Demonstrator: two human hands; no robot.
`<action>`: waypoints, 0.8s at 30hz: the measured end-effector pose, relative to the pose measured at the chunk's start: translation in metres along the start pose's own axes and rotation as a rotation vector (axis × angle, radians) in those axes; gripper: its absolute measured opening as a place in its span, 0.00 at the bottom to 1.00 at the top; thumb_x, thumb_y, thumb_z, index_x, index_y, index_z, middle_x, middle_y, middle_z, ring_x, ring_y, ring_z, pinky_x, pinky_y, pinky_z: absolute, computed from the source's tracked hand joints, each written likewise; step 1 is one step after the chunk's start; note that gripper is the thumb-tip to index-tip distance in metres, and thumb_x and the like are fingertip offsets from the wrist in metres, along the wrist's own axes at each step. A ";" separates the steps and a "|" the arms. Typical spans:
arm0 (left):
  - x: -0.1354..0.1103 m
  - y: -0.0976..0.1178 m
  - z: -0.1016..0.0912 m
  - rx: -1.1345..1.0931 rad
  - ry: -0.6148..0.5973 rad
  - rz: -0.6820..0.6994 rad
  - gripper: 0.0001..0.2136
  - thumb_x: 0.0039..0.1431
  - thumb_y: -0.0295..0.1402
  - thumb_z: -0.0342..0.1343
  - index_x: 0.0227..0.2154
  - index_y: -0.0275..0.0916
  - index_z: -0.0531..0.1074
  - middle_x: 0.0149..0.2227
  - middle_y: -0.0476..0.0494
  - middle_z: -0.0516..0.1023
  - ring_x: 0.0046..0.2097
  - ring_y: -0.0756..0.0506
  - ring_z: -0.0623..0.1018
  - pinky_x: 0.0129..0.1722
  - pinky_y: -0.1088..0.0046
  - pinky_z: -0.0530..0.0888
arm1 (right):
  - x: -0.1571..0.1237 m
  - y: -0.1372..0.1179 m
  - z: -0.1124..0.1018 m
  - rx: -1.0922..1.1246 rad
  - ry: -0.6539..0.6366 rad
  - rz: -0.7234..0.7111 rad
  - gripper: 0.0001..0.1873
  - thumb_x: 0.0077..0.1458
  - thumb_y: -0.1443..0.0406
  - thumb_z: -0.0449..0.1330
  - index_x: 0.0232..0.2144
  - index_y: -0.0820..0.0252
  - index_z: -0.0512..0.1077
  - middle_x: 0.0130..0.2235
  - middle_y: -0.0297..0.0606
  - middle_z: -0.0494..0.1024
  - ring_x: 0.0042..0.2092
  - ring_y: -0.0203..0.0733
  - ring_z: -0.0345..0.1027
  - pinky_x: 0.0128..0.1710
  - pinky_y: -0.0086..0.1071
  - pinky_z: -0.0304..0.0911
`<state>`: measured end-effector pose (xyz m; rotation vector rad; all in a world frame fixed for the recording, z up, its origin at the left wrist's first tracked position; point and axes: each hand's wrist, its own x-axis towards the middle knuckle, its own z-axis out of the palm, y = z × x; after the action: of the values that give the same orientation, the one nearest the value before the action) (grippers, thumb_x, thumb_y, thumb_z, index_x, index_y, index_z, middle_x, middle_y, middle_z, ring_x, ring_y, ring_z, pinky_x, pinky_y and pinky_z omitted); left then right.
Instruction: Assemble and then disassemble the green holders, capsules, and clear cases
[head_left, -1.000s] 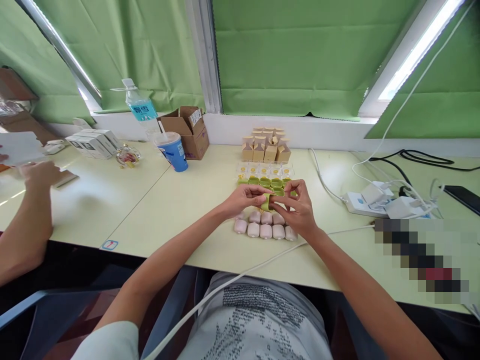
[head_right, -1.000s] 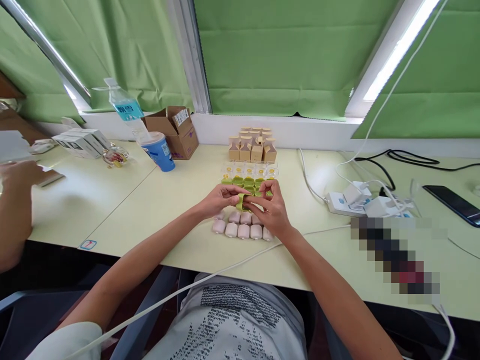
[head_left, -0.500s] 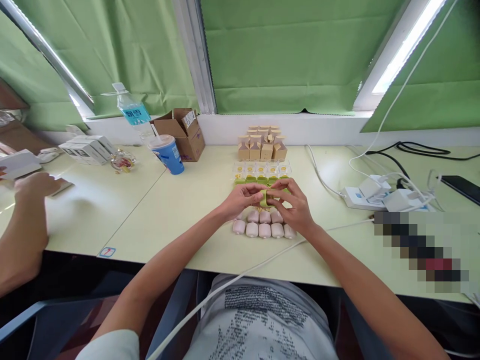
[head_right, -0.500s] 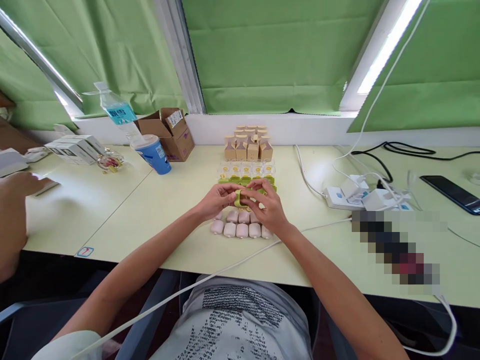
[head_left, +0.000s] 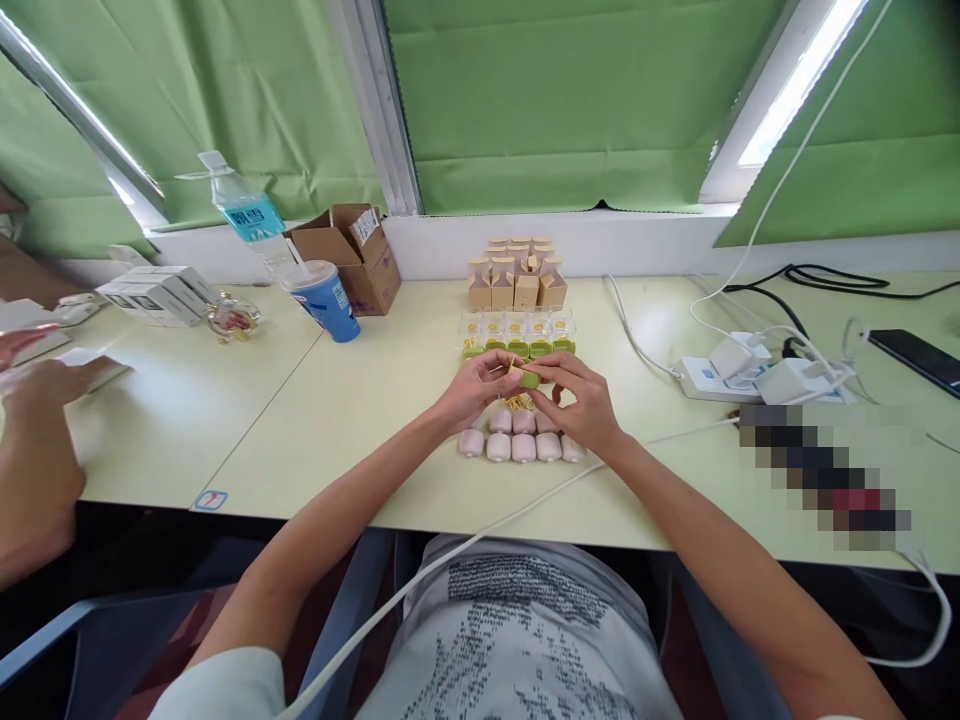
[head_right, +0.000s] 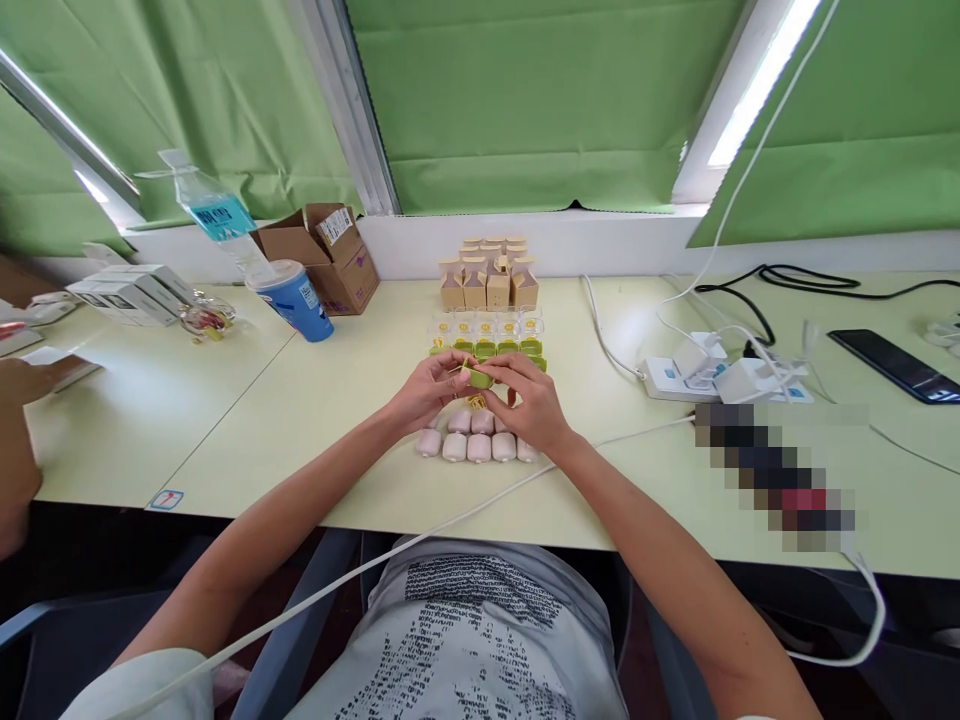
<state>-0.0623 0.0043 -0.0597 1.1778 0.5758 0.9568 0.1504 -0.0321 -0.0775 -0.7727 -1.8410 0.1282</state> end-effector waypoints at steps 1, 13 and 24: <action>0.000 0.000 0.000 0.005 0.003 -0.004 0.26 0.50 0.48 0.85 0.42 0.37 0.81 0.44 0.46 0.79 0.47 0.47 0.81 0.55 0.61 0.82 | 0.000 -0.001 0.000 0.006 0.012 0.003 0.13 0.69 0.67 0.66 0.52 0.54 0.86 0.48 0.44 0.88 0.44 0.46 0.82 0.26 0.33 0.77; 0.004 -0.007 -0.004 0.097 0.057 0.029 0.29 0.49 0.53 0.84 0.41 0.36 0.81 0.43 0.46 0.78 0.45 0.47 0.82 0.54 0.56 0.88 | 0.002 -0.002 -0.003 0.034 0.006 0.050 0.18 0.66 0.69 0.67 0.56 0.51 0.86 0.44 0.38 0.89 0.34 0.39 0.77 0.28 0.32 0.76; 0.004 -0.004 -0.005 0.198 0.066 0.078 0.32 0.45 0.54 0.85 0.40 0.35 0.80 0.39 0.45 0.81 0.42 0.45 0.85 0.45 0.63 0.89 | 0.000 0.002 -0.003 0.160 -0.007 0.169 0.18 0.64 0.64 0.72 0.55 0.50 0.87 0.46 0.36 0.91 0.39 0.41 0.84 0.37 0.33 0.86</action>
<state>-0.0624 0.0100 -0.0649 1.3562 0.6942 1.0256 0.1539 -0.0313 -0.0775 -0.8144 -1.7468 0.3827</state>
